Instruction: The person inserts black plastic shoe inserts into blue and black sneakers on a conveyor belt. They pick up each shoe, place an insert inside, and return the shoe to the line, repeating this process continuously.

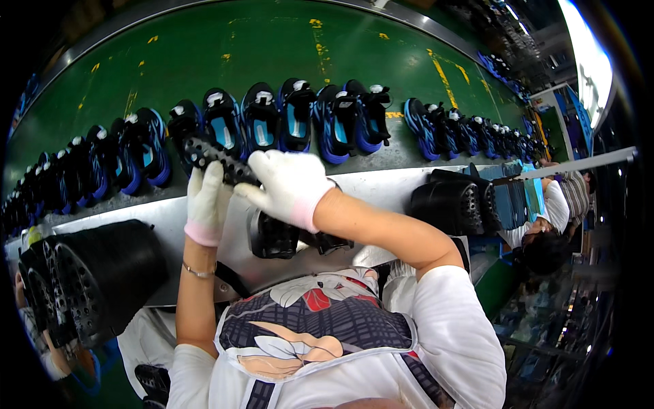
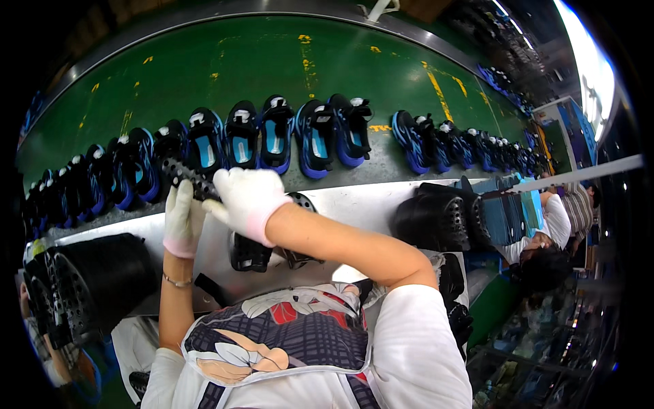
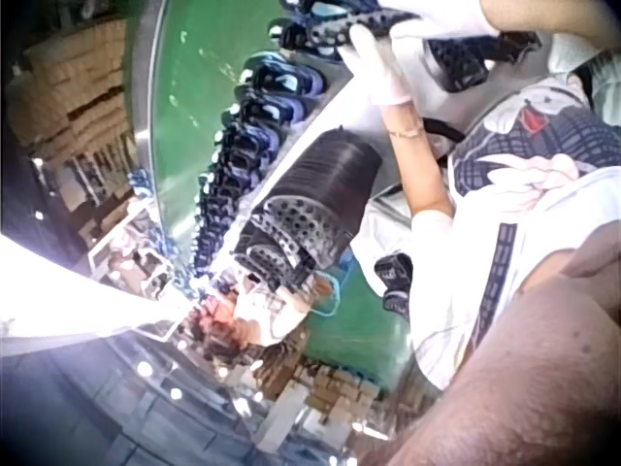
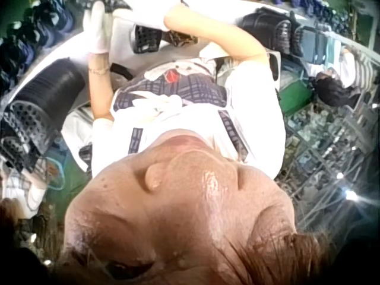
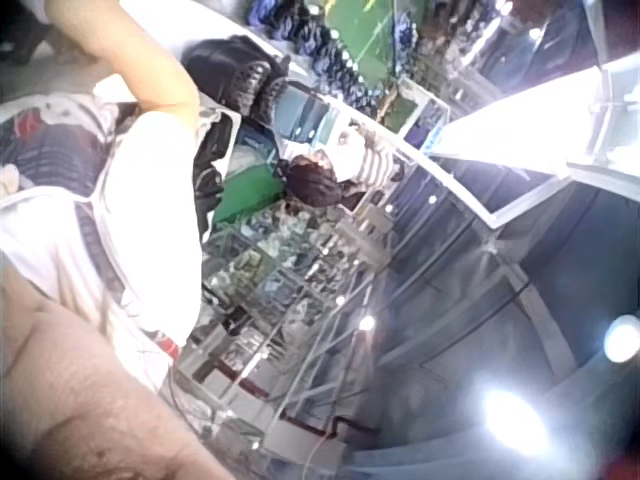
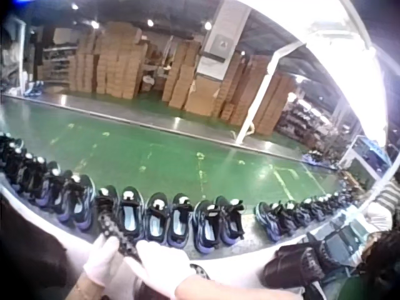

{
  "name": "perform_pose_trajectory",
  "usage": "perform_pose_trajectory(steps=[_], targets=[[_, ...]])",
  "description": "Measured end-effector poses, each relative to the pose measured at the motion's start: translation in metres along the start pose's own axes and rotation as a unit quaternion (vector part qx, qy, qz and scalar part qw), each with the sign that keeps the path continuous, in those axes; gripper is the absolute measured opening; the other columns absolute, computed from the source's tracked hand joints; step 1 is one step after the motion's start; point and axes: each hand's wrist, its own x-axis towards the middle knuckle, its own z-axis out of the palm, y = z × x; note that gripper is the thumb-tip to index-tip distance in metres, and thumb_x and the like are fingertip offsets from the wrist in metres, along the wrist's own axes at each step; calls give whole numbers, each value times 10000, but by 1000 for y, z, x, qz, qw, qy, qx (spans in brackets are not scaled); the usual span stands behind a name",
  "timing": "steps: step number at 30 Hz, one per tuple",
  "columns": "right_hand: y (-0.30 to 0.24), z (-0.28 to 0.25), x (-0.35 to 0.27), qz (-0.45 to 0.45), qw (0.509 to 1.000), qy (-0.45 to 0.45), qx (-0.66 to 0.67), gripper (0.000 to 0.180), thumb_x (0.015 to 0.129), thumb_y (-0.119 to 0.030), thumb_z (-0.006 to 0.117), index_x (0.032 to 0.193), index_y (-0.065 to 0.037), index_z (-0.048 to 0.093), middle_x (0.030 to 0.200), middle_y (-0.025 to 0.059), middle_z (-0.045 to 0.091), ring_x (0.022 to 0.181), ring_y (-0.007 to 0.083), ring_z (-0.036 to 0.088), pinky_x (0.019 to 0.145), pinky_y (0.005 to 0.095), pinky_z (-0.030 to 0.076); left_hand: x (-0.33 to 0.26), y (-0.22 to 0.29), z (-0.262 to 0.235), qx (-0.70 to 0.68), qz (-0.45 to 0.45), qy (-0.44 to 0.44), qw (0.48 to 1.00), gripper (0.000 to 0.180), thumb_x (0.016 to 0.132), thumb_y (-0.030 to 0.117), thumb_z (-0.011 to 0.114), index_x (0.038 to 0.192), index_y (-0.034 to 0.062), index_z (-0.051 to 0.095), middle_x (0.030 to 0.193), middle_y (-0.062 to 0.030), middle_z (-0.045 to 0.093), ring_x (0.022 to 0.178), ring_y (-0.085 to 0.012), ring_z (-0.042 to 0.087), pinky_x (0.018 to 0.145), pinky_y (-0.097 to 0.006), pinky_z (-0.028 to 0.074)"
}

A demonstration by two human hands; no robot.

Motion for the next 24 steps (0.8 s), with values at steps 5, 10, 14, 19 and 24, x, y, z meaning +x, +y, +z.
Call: perform_pose_trajectory(steps=[5, 10, 14, 19, 24], targets=[[10, -18, 18, 13, 999, -51, 2, 456, 881, -485, 564, 860, -35, 629, 827, 204, 671, 814, 373, 663, 716, 452, 519, 18, 22, 7, 214, -90, 23, 972, 335, 951, 295, 608, 1132, 14, 610, 1011, -58, 663, 843, -133, 646, 738, -269, 536], [40, -20, 24, 84, 995, -41, -33, 485, 845, -496, 611, 821, -12, 643, 760, 211, 653, 757, 377, 653, 692, 438, 508, 41, 15, -14, 599, 76, -27, 797, 498, 825, 378, 695, 1108, -26, 624, 1125, -185, 576, 990, -308, 609, 878, -376, 497], [35, -26, 42, 78, 993, -79, 33, 493, 832, -484, 601, 796, 4, 662, 712, 200, 644, 710, 346, 651, 685, 407, 509, 57, -6, -29, 728, 53, -16, 683, 297, 838, 248, 661, 1023, 17, 639, 1079, -163, 591, 985, -362, 588, 854, -443, 503], [44, -31, 89, 29, 987, -159, 5, 574, 824, -528, 572, 796, 35, 682, 669, 186, 626, 629, 287, 618, 639, 387, 483, 55, -16, -24, 700, 92, 27, 707, 194, 843, 194, 648, 964, 43, 648, 1026, -145, 604, 981, -359, 585, 845, -457, 501], [17, -39, 134, 88, 970, -223, -28, 572, 787, -523, 593, 868, 31, 707, 711, 182, 646, 642, 274, 630, 649, 376, 512, 55, -20, -32, 669, 108, 23, 735, 206, 844, 226, 650, 960, 55, 657, 1015, -120, 610, 975, -336, 585, 833, -448, 500]])
